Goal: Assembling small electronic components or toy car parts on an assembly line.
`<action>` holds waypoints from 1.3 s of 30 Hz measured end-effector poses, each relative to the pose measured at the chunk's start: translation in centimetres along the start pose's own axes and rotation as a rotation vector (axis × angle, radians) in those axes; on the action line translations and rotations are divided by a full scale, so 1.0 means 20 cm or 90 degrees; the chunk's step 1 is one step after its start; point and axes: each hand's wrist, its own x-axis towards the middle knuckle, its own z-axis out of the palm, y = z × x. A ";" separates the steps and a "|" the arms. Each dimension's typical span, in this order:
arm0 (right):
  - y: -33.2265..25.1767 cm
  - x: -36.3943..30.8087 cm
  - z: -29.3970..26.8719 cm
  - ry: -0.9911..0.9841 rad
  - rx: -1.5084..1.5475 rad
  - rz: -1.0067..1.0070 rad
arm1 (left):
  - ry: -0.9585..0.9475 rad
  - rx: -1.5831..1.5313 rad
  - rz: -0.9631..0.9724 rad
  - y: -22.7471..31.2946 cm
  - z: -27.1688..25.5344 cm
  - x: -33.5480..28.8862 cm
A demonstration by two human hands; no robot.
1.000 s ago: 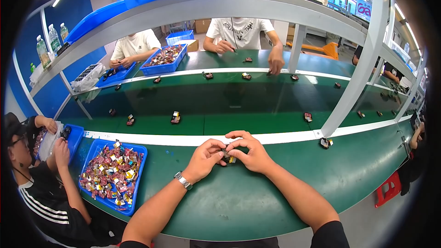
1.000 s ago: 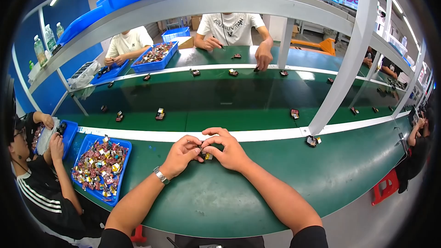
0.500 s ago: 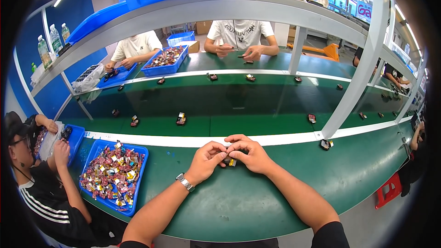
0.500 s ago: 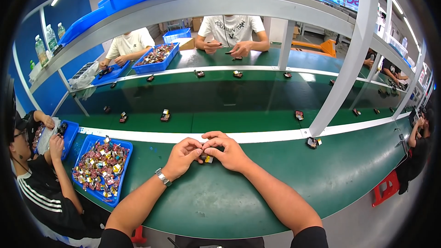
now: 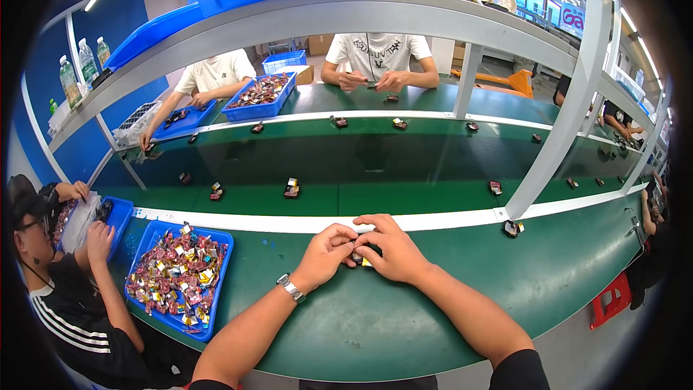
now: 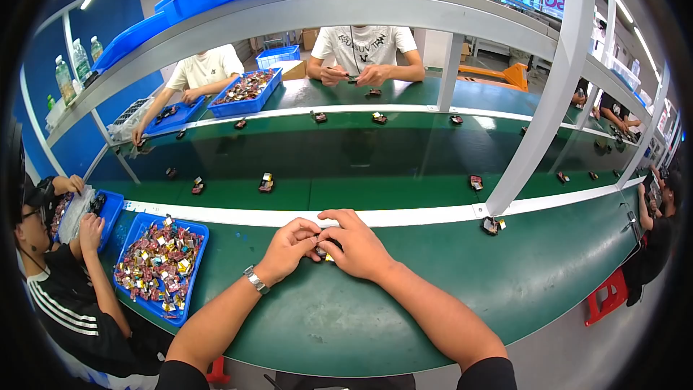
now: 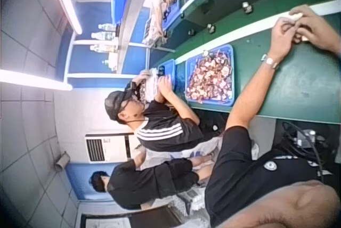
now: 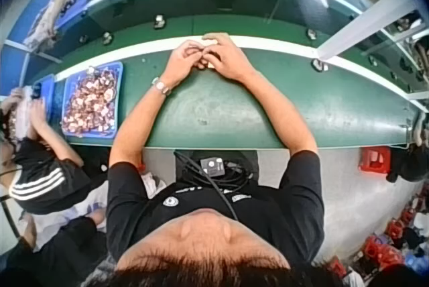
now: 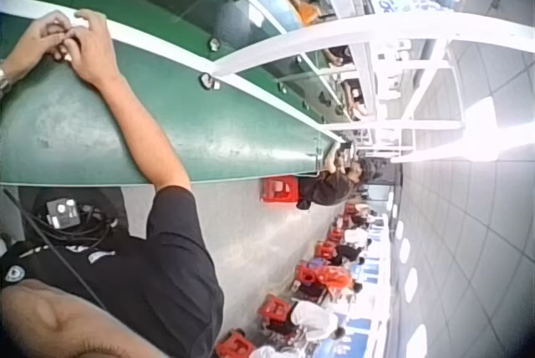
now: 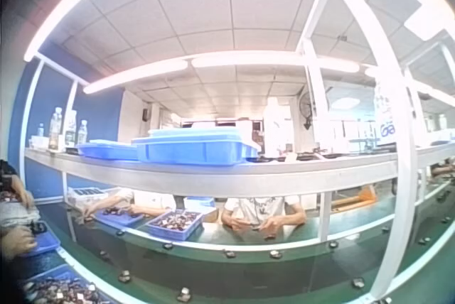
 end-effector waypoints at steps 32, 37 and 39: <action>-0.02 -0.01 0.03 0.096 -0.111 -0.088 | 0.018 -0.083 -0.010 0.00 -0.01 0.00; -0.01 -0.01 0.01 0.113 -0.115 -0.084 | -0.007 -0.106 -0.029 0.00 -0.03 0.01; -0.02 -0.01 0.02 0.111 -0.094 -0.082 | -0.006 -0.119 -0.040 0.00 -0.04 0.01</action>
